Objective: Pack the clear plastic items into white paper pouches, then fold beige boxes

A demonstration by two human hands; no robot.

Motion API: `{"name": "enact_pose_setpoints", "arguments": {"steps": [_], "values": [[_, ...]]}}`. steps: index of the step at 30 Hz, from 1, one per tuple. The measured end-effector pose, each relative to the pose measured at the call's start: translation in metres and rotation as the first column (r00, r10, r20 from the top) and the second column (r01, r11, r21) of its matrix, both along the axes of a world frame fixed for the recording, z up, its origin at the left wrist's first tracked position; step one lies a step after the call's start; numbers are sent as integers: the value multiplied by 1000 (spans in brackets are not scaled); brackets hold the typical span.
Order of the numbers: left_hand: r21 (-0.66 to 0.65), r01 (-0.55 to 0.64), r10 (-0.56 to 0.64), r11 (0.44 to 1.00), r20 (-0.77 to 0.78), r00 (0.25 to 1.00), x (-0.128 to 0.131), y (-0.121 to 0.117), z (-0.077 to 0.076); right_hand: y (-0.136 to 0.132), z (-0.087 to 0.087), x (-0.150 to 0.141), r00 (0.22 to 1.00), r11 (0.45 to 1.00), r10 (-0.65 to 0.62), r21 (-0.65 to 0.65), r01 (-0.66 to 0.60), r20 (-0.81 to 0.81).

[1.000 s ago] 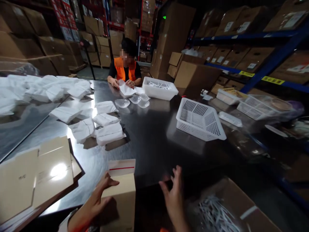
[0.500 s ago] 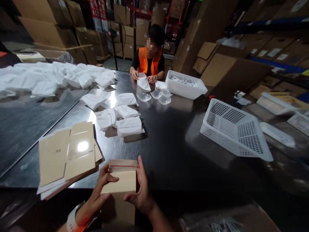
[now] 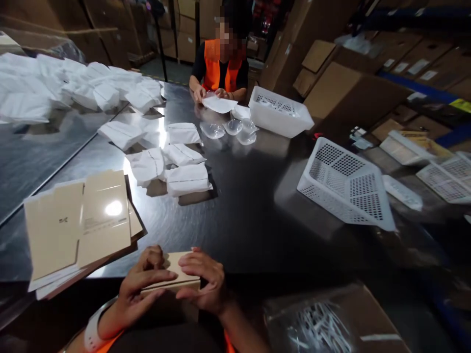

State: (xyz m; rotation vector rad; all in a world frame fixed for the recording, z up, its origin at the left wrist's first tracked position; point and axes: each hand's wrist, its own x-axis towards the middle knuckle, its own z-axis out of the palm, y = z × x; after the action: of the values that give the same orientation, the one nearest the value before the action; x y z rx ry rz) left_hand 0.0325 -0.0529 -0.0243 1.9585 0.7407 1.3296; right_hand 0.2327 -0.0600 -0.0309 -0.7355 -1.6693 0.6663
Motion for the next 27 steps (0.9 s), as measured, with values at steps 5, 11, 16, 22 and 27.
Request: {"name": "enact_pose_setpoints", "arguments": {"steps": [5,11,16,22,27], "values": [[-2,-12,12,1000,-19,1000,0,1,5,-4,-3,0,999,997,-9,-82,6,-37],[-5,14,-14,1000,-41,999,-1,2,5,-2,-2,1,1000,993,-2,-118,2,0],[-108,84,-94,991,-98,991,-14,0,-11,-7,3,-3,999,997,16,-70,-19,-39],[-227,154,-211,962,-252,944,-38,-13,-15,32,17,5,989,994,84,-80,-75,118],[-516,-121,85,848,-94,992,-59,-21,-7,159,11,21,883,972,-124,-124,200,454]]}}
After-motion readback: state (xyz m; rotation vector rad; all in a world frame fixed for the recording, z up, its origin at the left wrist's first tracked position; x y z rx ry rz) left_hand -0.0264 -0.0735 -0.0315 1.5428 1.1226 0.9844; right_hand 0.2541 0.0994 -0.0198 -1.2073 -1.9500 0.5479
